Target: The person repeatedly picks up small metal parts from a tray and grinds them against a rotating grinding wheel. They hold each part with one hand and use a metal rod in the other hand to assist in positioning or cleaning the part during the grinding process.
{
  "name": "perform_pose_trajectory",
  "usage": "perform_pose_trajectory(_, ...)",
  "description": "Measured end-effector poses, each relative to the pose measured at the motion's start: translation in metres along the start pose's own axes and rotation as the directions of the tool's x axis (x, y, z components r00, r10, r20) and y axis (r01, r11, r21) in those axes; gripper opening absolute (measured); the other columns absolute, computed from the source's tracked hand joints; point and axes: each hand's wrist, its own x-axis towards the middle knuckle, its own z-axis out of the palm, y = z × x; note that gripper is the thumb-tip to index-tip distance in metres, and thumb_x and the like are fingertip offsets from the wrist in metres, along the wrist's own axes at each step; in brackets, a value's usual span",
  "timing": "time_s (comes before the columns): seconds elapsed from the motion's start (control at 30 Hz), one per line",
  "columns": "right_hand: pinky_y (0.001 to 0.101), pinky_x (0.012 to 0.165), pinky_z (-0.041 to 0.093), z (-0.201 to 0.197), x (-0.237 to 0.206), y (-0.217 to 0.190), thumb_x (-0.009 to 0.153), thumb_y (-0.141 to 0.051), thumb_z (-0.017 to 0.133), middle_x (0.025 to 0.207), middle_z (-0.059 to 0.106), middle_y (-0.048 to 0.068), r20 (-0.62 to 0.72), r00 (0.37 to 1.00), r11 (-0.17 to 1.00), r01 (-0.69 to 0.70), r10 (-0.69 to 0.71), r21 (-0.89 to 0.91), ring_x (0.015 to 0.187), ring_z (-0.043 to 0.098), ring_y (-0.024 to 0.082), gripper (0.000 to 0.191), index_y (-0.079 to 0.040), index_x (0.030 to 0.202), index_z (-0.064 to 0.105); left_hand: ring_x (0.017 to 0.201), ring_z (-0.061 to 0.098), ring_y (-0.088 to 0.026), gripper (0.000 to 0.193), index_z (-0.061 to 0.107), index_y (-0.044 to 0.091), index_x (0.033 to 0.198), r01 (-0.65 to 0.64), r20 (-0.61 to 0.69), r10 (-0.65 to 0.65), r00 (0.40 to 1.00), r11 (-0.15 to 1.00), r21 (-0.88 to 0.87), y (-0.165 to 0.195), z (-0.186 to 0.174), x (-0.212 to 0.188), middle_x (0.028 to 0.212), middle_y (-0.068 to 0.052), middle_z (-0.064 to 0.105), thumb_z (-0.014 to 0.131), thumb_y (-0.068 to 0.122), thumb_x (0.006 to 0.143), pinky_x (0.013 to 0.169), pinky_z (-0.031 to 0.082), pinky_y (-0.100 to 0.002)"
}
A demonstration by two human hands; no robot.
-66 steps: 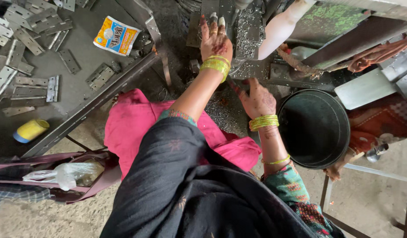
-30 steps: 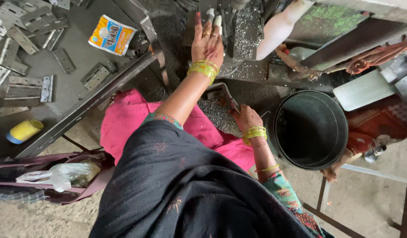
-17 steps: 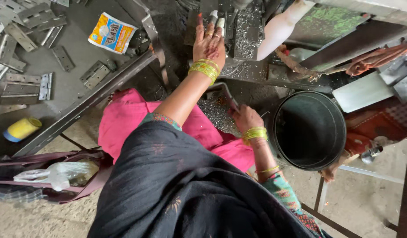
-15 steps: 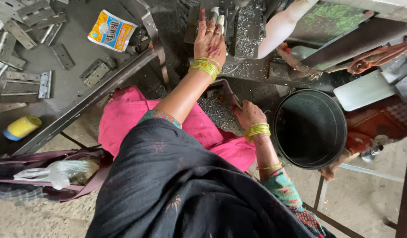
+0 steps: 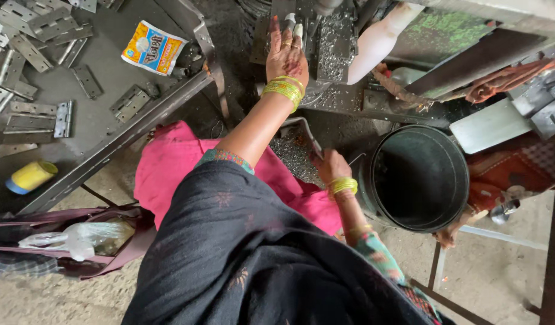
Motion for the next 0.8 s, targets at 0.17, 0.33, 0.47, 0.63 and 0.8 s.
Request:
perform_pose_trajectory(0.17,0.0577,0.076,0.05,0.011,-0.008,-0.002,0.089,-0.046,0.068,0.091,0.07,0.026,-0.019,0.999,1.0,-0.031,0.031,-0.002,0.09,0.066,0.049,0.041,-0.005,0.093,0.065,0.155,0.019,-0.028,0.054,0.046,0.004,0.153,-0.026,-0.052,0.024,0.998,0.999,-0.029,0.003,0.007,0.005,0.171,-0.005,0.023,0.039,0.014,0.1,0.121,-0.007,-0.062)
perform_pose_trajectory(0.33,0.0569,0.077,0.052,-0.016,0.013,0.002,0.095,-0.049,0.066,0.092,0.07,0.027,0.025,0.999,0.994,0.045,-0.043,-0.096,0.092,0.067,0.048,0.045,-0.004,0.095,0.065,0.158,0.009,-0.025,0.057,0.034,0.01,0.157,0.034,0.06,-0.032,0.998,0.999,-0.041,0.004,0.002,0.018,0.171,-0.001,0.015,0.038,0.005,0.099,0.122,-0.005,-0.062)
perform_pose_trajectory(0.47,0.0559,0.078,0.052,-0.001,0.013,0.004,0.092,-0.053,0.067,0.092,0.071,0.026,0.064,0.992,0.994,-0.106,0.108,-0.037,0.092,0.067,0.047,0.048,-0.005,0.094,0.067,0.156,0.01,-0.026,0.058,0.029,0.007,0.158,0.013,0.142,-0.025,0.99,0.996,0.087,0.009,0.001,0.038,0.169,-0.005,0.015,0.033,0.012,0.101,0.122,-0.002,-0.063)
perform_pose_trajectory(0.63,0.0557,0.079,0.052,0.03,-0.002,0.006,0.093,-0.045,0.064,0.096,0.072,0.025,0.01,0.998,0.998,-0.064,0.064,0.026,0.095,0.067,0.047,0.041,-0.005,0.1,0.066,0.152,0.02,-0.025,0.057,0.035,0.006,0.153,0.143,-0.046,-0.14,0.989,0.987,0.074,0.016,0.004,0.055,0.163,-0.006,0.028,0.036,0.018,0.098,0.123,0.005,-0.06)
perform_pose_trajectory(0.8,0.0571,0.085,0.052,-0.019,-0.002,-0.023,0.1,-0.052,0.058,0.108,0.072,0.025,0.14,0.977,0.979,-0.143,0.163,-0.143,0.104,0.066,0.048,0.043,-0.012,0.107,0.073,0.137,0.046,-0.03,0.042,0.059,0.008,0.131,0.064,-0.159,-0.159,0.974,0.874,-0.482,-0.031,0.011,0.0,0.141,-0.013,0.057,0.056,0.025,0.093,0.119,0.021,-0.06)
